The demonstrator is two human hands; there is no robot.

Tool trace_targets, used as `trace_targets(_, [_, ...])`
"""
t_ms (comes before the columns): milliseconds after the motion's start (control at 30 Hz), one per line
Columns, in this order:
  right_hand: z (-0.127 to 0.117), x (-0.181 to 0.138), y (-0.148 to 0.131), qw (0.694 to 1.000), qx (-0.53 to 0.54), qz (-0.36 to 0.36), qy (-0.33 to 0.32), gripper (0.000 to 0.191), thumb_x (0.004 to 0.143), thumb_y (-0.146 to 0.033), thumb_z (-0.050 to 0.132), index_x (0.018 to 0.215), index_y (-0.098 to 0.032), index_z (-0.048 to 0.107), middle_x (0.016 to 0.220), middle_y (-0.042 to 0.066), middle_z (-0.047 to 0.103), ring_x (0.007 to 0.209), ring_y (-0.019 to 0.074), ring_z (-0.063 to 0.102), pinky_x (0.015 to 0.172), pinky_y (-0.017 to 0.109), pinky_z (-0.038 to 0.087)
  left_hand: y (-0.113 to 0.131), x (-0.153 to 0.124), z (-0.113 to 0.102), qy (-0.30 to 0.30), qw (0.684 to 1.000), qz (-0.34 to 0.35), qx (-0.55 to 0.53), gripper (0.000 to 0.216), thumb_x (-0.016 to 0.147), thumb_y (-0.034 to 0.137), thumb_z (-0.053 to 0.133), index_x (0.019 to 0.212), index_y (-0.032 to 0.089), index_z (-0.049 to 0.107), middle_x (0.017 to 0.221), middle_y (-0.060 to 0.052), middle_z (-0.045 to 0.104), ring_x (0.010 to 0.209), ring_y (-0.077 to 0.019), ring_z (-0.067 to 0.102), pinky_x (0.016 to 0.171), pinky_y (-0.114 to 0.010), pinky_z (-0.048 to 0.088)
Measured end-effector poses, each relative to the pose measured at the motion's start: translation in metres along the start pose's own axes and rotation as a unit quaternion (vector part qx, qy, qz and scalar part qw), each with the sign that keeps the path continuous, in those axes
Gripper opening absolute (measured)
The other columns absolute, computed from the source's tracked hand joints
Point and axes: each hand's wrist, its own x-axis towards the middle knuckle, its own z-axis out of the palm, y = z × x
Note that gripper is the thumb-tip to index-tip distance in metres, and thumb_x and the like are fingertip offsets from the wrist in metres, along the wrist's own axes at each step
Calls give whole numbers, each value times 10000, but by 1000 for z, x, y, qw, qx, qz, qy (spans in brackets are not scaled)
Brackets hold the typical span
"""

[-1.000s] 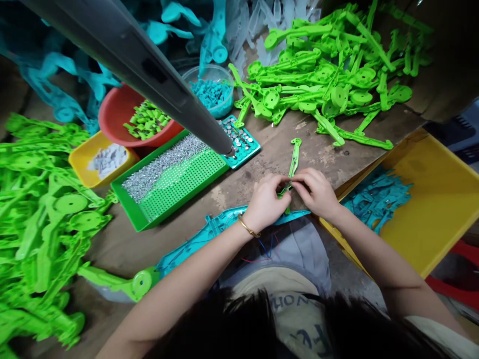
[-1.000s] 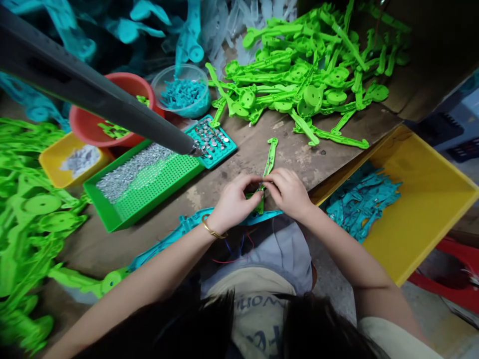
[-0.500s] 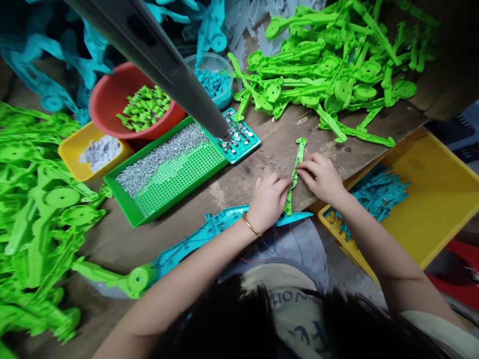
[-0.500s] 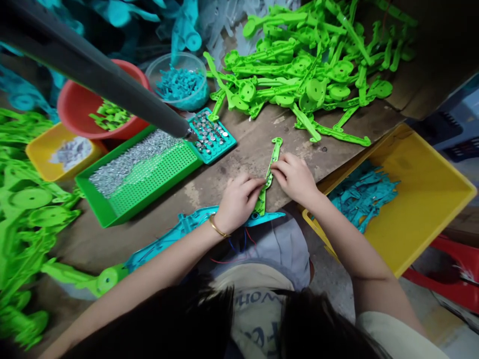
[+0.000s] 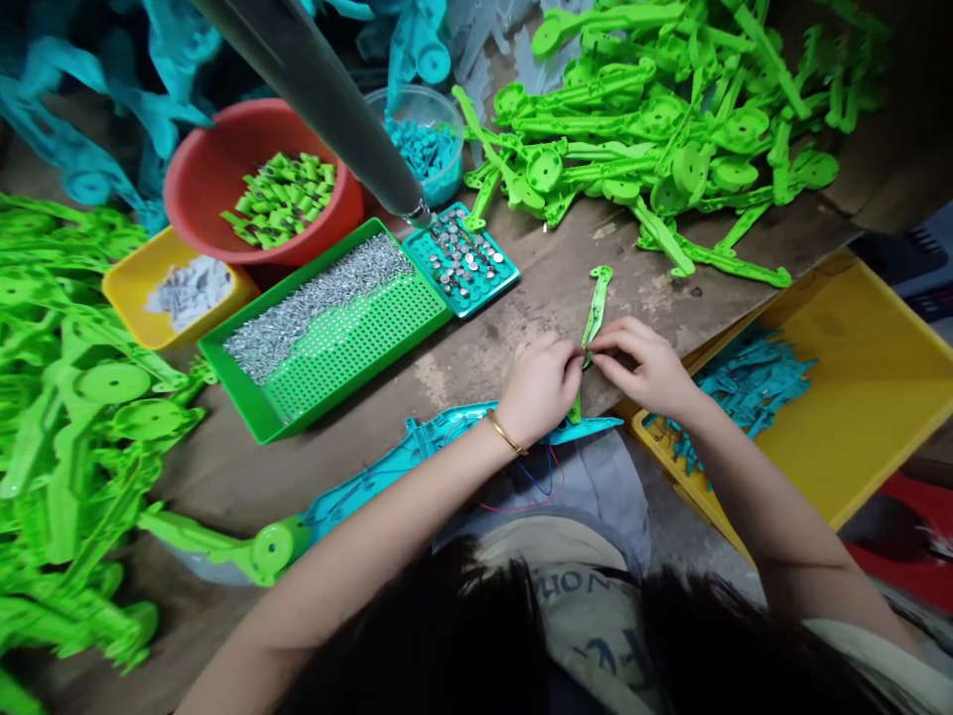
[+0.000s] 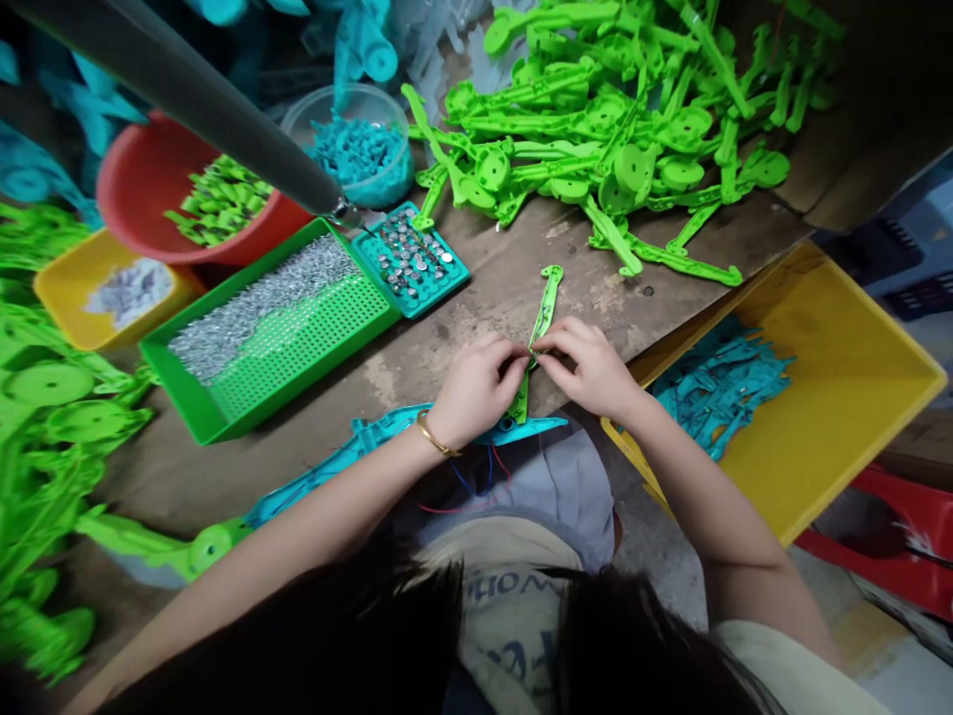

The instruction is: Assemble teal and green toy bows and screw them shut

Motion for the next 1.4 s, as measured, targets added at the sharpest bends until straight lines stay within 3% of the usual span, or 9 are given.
trace_targets(267, [2,0,1,999,-46,-16,-4,119,904,-257,558,951,-219,660,937,43,677,906,186,631,806,346,425,3,1,-2,-6,1000,-13,23,196,934,211,461,953,167,651,932,-73,663,910,-221,611,799,-346,429])
trace_targets(533, [18,-5,0,994,-99,-24,33,111,914,-259,522,917,-219,626,897,50,678,863,190,628,779,347,431,1,-23,7,49,995,2,88,261,982,252,393,1067,186,631,1007,-82,655,967,-234,580,822,-367,403])
trace_targets(700, [17,0,-1,991,-125,-37,7,107,907,-224,514,897,-204,618,882,61,675,857,199,620,763,341,430,-4,-28,14,45,992,37,112,310,973,178,361,1114,160,636,1013,-96,660,933,-231,571,835,-356,435])
trace_targets(867, [11,7,-12,982,-180,-22,-62,171,926,-223,470,899,-192,636,892,80,682,874,227,606,768,360,413,-4,-26,17,37,985,65,157,351,954,125,327,1136,135,626,1015,-122,652,922,-235,575,841,-361,470])
trace_targets(1133, [16,-15,-26,954,-293,-8,-57,289,951,-224,437,1178,-213,616,1094,99,689,940,258,546,776,418,341,-3,-27,17,30,985,76,149,375,954,131,319,1200,93,599,1051,-145,656,940,-254,571,867,-388,482])
trace_targets(1267, [9,-13,-15,978,-198,1,-60,233,948,-265,479,1092,-247,661,1024,53,706,922,232,571,739,389,357,-4,-27,16,39,986,77,143,365,954,130,327,1166,74,619,1018,-149,660,913,-261,567,839,-387,492])
trace_targets(1400, [5,-5,-10,991,-128,22,-10,196,947,-286,484,1014,-238,662,969,51,696,933,210,606,804,375,394,-5,-26,16,41,985,78,146,346,957,143,343,1156,95,622,1021,-146,656,915,-255,568,836,-383,494])
